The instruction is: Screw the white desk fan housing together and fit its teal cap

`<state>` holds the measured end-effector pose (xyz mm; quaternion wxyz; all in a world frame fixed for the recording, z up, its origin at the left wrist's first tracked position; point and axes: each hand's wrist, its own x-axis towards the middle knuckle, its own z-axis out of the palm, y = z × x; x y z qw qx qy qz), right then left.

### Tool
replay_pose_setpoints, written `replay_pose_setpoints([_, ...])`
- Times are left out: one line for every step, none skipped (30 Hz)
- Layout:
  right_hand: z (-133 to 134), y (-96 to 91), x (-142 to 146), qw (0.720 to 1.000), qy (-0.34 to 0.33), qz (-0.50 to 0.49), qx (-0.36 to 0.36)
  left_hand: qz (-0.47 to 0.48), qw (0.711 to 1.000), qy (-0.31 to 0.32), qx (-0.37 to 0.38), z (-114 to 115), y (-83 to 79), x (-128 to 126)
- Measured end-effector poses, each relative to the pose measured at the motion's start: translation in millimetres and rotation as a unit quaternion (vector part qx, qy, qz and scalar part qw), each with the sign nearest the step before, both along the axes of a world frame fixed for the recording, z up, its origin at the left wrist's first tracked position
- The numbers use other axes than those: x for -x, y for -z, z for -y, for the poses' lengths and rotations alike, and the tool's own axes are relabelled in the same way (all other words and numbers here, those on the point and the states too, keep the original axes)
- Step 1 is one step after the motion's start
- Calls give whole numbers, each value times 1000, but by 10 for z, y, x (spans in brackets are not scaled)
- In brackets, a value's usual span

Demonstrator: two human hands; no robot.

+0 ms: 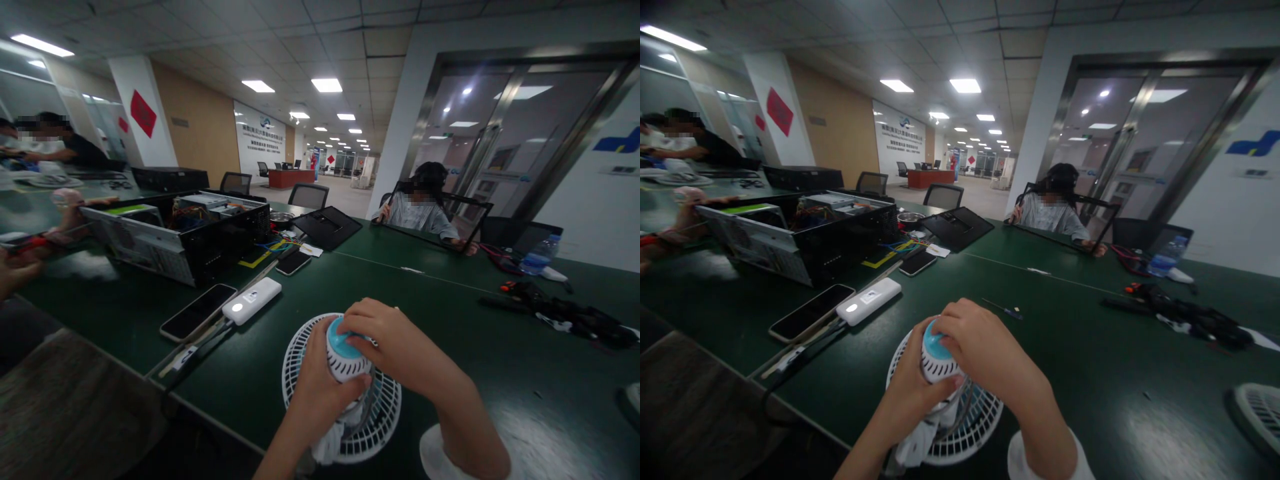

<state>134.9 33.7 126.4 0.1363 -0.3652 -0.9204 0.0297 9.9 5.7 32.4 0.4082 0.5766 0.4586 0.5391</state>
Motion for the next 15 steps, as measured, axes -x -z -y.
replay_pose_setpoints([5,7,17,1000,12,6,-1,2,1000,1,4,0,1,-1])
replay_pose_setpoints([10,16,35,1000,23,11,-4,5,1000,3,8,-1,3,-2])
replay_pose_setpoints([16,26,53,999,34,15,-7,9,1000,5,10,-2,7,-4])
replay_pose_setpoints([23,34,69,999,45,19,-10,13,1000,6,12,-4,13,-5])
replay_pose_setpoints([30,41,84,998,57,24,-14,15,1000,6,12,-7,19,-7])
replay_pose_setpoints([38,44,98,997,71,29,-17,17,1000,6,10,-10,27,-8])
replay_pose_setpoints([47,44,112,995,88,38,-18,17,1000,5,6,-13,33,-10])
replay_pose_setpoints([58,41,128,993,106,49,-18,18,1000,6,2,-15,38,-11])
replay_pose_setpoints([69,35,145,990,124,64,-16,17,1000,6,-3,-17,41,-11])
replay_pose_setpoints([82,28,166,986,143,80,-13,14,1000,7,-8,-17,40,-11])
replay_pose_setpoints([95,22,190,982,162,95,-10,11,1000,7,-12,-17,35,-10])
replay_pose_setpoints([109,17,217,978,178,108,-8,7,1000,8,-16,-15,27,-9])
replay_pose_setpoints([122,14,243,974,194,117,-7,4,1000,9,-18,-12,17,-8])
replay_pose_setpoints([131,13,266,970,209,123,-5,2,1000,9,-20,-8,5,-6])
replay_pose_setpoints([137,14,281,966,224,126,-4,1,1000,11,-20,-4,-6,-4])
